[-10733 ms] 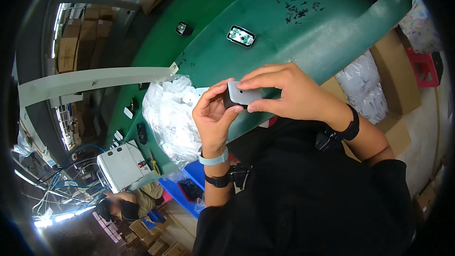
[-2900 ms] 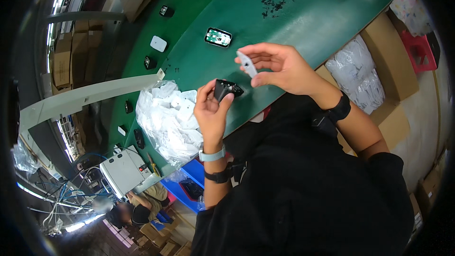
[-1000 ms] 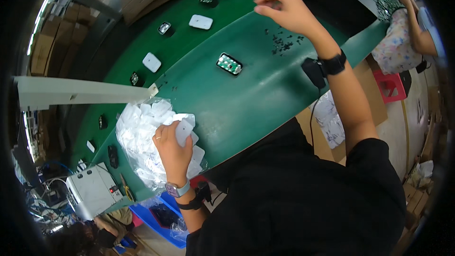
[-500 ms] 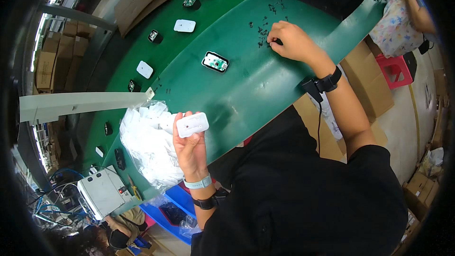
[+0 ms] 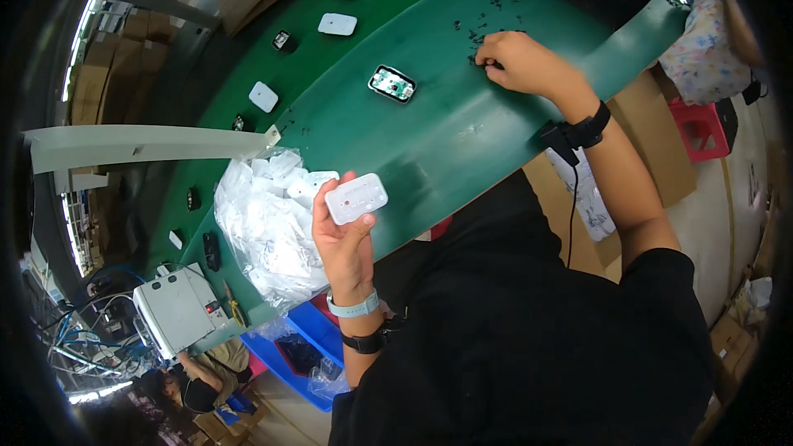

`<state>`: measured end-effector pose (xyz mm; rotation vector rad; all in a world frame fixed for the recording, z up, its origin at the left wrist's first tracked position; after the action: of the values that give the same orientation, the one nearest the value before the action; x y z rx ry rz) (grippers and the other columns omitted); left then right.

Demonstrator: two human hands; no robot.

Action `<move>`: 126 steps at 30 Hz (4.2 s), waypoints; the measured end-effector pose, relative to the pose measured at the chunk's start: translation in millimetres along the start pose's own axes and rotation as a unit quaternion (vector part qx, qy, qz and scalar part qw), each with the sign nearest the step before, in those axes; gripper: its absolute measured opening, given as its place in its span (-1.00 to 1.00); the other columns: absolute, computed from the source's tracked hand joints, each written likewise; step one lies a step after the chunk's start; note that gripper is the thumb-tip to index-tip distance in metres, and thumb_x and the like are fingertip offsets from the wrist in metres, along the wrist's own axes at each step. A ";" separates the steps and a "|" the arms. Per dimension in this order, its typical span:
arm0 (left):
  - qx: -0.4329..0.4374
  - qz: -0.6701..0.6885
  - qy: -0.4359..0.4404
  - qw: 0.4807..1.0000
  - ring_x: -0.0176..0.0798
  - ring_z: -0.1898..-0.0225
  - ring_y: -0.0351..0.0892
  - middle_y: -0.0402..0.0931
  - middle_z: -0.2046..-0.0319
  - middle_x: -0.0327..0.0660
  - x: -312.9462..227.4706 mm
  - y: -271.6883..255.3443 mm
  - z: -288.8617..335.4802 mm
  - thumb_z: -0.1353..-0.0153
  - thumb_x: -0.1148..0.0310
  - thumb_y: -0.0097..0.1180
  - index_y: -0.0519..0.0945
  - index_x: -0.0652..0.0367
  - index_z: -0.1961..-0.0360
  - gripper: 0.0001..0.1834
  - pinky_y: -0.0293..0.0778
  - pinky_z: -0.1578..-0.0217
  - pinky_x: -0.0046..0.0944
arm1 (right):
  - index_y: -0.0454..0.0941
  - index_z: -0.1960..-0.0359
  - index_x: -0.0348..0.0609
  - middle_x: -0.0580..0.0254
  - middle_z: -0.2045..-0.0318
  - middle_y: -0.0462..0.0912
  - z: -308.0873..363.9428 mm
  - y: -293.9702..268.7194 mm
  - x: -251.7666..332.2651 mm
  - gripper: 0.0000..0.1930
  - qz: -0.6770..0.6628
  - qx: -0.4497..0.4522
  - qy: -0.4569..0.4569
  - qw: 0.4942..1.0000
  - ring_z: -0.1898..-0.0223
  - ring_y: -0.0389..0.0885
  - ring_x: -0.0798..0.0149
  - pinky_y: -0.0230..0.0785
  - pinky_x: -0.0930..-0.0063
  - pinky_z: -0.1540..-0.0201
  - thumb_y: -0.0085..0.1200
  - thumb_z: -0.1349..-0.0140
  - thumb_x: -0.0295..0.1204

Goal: The person repeatedly picks up small white plastic cases and green circuit boards from a green workbench, inserts the boards into the cases, and places the assembled units on the table. The person handles items one at a time in a repetitive sequence.

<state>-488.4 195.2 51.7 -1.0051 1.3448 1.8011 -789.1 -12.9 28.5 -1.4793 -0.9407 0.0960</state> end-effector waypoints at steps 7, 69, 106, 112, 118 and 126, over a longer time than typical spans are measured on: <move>-0.040 0.019 -0.010 0.999 -0.02 -0.18 0.50 0.38 -0.24 0.18 1.5 -4.4 5.2 -0.12 0.79 0.15 0.33 0.17 -0.25 -0.34 0.48 -0.20 -0.03 | 0.64 0.30 -0.31 0.10 0.33 0.64 0.6 -9.6 -1.8 -0.87 -0.010 0.011 0.003 1.000 0.29 0.64 0.08 0.52 0.29 0.22 0.16 -0.09 -0.59; 0.129 -0.108 0.086 0.982 -0.12 -0.16 0.53 0.37 -0.19 -0.02 -38.1 44.6 28.1 -0.12 0.81 0.15 0.22 0.48 -0.34 -0.27 0.53 -0.12 -0.21 | 0.47 0.34 -0.20 0.20 0.38 0.53 -1.0 -27.7 220.9 -0.89 -0.209 0.039 -0.276 0.937 0.33 0.49 0.09 0.40 0.27 0.29 0.18 -0.18 -0.53; -0.031 -0.014 -0.027 0.999 -0.27 0.30 0.64 0.64 0.27 -0.10 -8.3 28.9 22.6 -0.41 0.38 0.01 0.54 0.34 0.11 -0.78 0.46 0.31 -0.35 | 0.52 -0.05 -0.34 0.13 0.13 0.61 9.1 22.9 210.1 -0.61 -0.582 0.089 0.073 0.805 0.16 0.60 0.42 0.57 0.54 0.28 0.22 -0.16 -0.60; -0.002 0.053 -0.146 0.988 -0.26 0.24 0.67 0.65 0.21 -0.11 9.3 41.2 13.4 -0.39 0.42 0.01 0.56 0.33 0.09 -0.80 0.53 0.18 -0.29 | 0.38 -0.29 -0.23 0.16 -0.16 0.48 35.1 53.9 183.8 -0.38 -0.653 0.060 -0.046 0.753 -0.19 0.45 0.31 0.35 0.33 -0.28 0.27 -0.15 -0.62; 0.103 -0.128 -0.160 0.973 -0.33 0.22 0.66 0.65 0.17 -0.14 29.0 54.5 -24.1 -0.44 0.31 0.02 0.58 0.28 0.01 -0.73 0.51 0.24 -0.34 | 0.34 -0.31 -0.30 0.12 -0.16 0.53 57.7 66.6 128.5 -0.39 -0.743 0.006 0.066 0.666 -0.17 0.54 0.22 0.36 0.28 -0.28 0.27 -0.23 -0.47; 0.103 -0.657 0.402 0.629 0.07 -0.01 0.60 0.58 0.03 0.04 14.7 64.0 -155.0 -0.02 0.62 0.28 0.54 0.29 -0.03 -0.53 0.50 0.01 -0.17 | 0.28 -0.35 -0.34 0.11 -0.10 0.56 52.4 53.9 79.7 -0.40 -0.749 -0.050 0.079 0.656 -0.07 0.60 0.23 0.42 0.30 -0.21 0.18 -0.29 -0.49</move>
<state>-521.2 30.5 41.0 -1.9963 0.6691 0.0179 -741.4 84.0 10.1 -0.3750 -1.7484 -1.2929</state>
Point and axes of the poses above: each hand's wrist, its own z-axis away from the middle knuckle, its own y-axis out of the palm, x = y × z, the point moved 4 cm from there along -z, towards the middle knuckle
